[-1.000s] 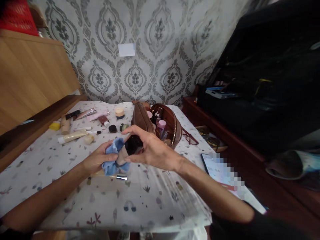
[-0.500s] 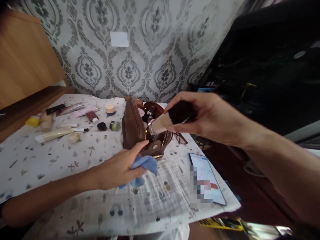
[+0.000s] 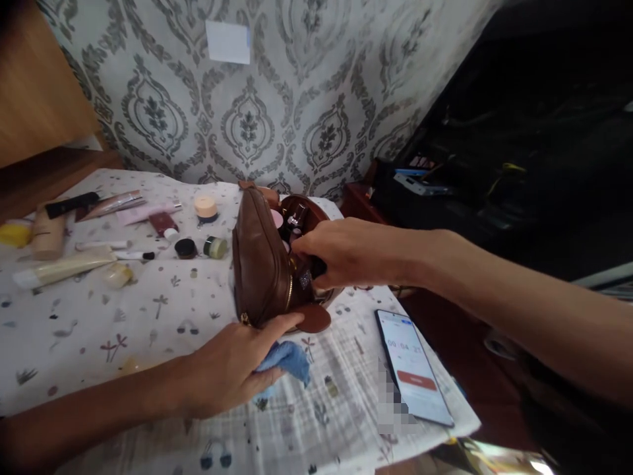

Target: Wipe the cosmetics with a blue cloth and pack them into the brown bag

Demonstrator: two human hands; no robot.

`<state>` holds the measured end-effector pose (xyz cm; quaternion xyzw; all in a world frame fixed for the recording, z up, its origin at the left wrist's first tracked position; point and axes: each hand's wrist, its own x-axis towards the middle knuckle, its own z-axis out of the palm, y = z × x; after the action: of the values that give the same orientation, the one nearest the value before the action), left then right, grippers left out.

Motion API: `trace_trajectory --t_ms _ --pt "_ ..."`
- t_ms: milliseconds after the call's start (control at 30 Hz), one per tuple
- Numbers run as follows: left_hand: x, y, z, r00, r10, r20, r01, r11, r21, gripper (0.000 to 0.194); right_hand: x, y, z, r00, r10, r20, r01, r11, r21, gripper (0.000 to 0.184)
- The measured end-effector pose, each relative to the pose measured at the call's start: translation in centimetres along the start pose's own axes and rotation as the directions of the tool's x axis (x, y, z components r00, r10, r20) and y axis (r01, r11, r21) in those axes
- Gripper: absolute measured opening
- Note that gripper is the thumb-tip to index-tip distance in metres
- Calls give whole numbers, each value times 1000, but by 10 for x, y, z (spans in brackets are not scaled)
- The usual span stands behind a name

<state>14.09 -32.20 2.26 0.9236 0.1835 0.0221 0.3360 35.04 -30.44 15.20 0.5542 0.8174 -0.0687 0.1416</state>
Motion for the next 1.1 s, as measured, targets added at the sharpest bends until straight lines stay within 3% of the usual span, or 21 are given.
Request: trace_trajectory --t_ms 133,333,500,733,900,1100 --pt "0 -6 3 1000 20 -4 -20 1000 -5 72 12 8 0 995 -19 95 21 1000 -21 31" --pt "0 -8 7 999 44 -19 -45 999 -18 73 11 22 18 989 -143 -31 141 989 -41 26" --pt "0 -9 7 999 45 -29 -45 999 -21 72 12 15 39 992 -128 1 126 974 -190 21" --pt "-1 -14 10 996 73 -44 -75 996 -39 73 10 5 34 972 -224 -69 187 918 -351 3" --pt "-1 -14 10 996 81 -42 -81 997 -8 73 7 5 35 981 -195 -19 168 887 -431 14" --pt "0 -16 13 994 93 -55 -93 996 1 73 0 9 42 969 -172 -177 95 923 -374 22"
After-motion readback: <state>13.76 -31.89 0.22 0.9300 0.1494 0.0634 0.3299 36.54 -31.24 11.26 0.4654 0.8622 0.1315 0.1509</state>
